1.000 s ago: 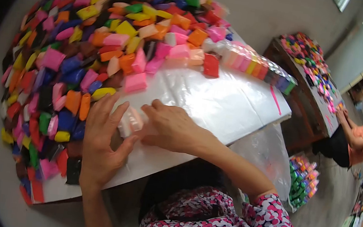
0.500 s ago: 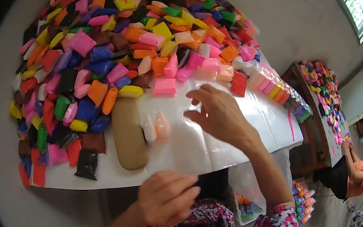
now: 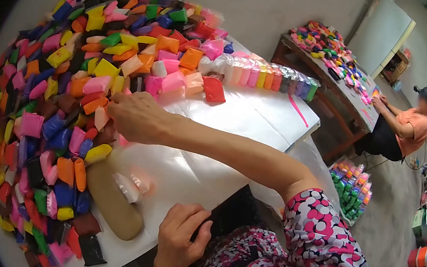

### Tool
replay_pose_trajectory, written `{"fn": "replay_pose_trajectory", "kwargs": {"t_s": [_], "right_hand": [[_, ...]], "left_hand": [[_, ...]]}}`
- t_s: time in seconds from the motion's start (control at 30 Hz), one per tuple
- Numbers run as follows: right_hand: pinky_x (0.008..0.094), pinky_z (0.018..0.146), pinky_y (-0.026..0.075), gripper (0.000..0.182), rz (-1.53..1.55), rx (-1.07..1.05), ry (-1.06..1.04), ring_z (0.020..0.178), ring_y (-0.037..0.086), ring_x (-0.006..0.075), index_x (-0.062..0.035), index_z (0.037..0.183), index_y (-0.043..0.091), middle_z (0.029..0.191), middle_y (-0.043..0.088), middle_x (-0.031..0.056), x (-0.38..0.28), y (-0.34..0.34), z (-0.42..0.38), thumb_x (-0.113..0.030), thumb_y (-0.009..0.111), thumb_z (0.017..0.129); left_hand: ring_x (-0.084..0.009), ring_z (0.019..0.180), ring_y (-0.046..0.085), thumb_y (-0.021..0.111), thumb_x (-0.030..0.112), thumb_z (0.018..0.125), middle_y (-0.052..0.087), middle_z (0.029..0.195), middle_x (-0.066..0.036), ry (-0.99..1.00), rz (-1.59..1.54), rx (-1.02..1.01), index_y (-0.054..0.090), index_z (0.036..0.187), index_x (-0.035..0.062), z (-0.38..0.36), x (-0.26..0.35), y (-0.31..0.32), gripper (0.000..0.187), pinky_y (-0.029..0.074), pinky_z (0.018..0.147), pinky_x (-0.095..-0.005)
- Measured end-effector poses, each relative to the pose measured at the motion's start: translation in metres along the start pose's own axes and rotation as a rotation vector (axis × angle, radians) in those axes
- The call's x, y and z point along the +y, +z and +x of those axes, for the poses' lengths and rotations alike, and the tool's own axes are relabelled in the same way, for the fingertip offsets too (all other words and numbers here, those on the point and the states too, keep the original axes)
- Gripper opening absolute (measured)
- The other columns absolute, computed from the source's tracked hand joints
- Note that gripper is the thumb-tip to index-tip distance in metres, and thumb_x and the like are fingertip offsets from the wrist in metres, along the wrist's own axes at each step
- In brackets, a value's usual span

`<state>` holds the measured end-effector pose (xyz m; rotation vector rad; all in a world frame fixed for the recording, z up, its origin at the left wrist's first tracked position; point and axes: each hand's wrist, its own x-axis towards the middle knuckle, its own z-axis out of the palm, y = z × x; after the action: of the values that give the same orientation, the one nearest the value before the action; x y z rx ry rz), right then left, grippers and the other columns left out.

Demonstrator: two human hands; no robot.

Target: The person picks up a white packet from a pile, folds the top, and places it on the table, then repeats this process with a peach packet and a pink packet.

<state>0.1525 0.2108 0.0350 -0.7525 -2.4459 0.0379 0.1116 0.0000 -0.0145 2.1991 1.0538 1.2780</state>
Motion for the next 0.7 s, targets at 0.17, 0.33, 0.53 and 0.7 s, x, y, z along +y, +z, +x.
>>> {"fn": "replay_pose_trajectory", "kwargs": {"t_s": [0.17, 0.33, 0.53, 0.7], "right_hand": [[0.0436, 0.071, 0.049, 0.017, 0.029, -0.004, 0.034, 0.088, 0.062, 0.0343, -0.0021, 0.091, 0.063, 0.096, 0.059, 0.0166, 0.006, -0.006, -0.008, -0.012, 0.062, 0.077], [0.0446, 0.077, 0.049, 0.017, 0.094, 0.005, 0.100, 0.094, 0.060, 0.0360, -0.0072, 0.095, 0.065, 0.100, 0.059, 0.0134, 0.018, 0.002, -0.007, -0.011, 0.064, 0.078], [0.0417, 0.072, 0.048, 0.015, 0.132, 0.138, -0.018, 0.084, 0.061, 0.0319, -0.0046, 0.092, 0.067, 0.091, 0.060, 0.0129, 0.015, -0.004, -0.005, -0.009, 0.061, 0.079], [0.0406, 0.069, 0.048, 0.014, 0.153, 0.125, -0.053, 0.079, 0.062, 0.0300, -0.0037, 0.090, 0.068, 0.090, 0.061, 0.0116, 0.016, -0.002, 0.001, -0.009, 0.060, 0.080]], "left_hand": [[-0.0279, 0.074, 0.059, 0.068, -0.003, 0.067, 0.064, 0.087, -0.011, -0.037, -0.038, 0.011, 0.066, 0.089, 0.0009, 0.001, 0.001, -0.002, 0.022, 0.047, 0.065, -0.0353], [-0.0285, 0.076, 0.060, 0.070, -0.001, 0.069, 0.063, 0.089, -0.011, -0.026, -0.083, 0.014, 0.066, 0.090, 0.0006, 0.000, -0.001, -0.004, 0.022, 0.048, 0.067, -0.0362], [-0.0270, 0.077, 0.061, 0.072, 0.001, 0.069, 0.064, 0.092, -0.011, -0.024, -0.100, 0.028, 0.066, 0.091, 0.0007, -0.005, -0.007, -0.005, 0.022, 0.050, 0.068, -0.0351], [-0.0270, 0.077, 0.060, 0.073, 0.002, 0.070, 0.063, 0.093, -0.011, -0.018, -0.102, 0.028, 0.065, 0.091, 0.0000, -0.006, -0.007, -0.005, 0.023, 0.050, 0.068, -0.0352]]}}
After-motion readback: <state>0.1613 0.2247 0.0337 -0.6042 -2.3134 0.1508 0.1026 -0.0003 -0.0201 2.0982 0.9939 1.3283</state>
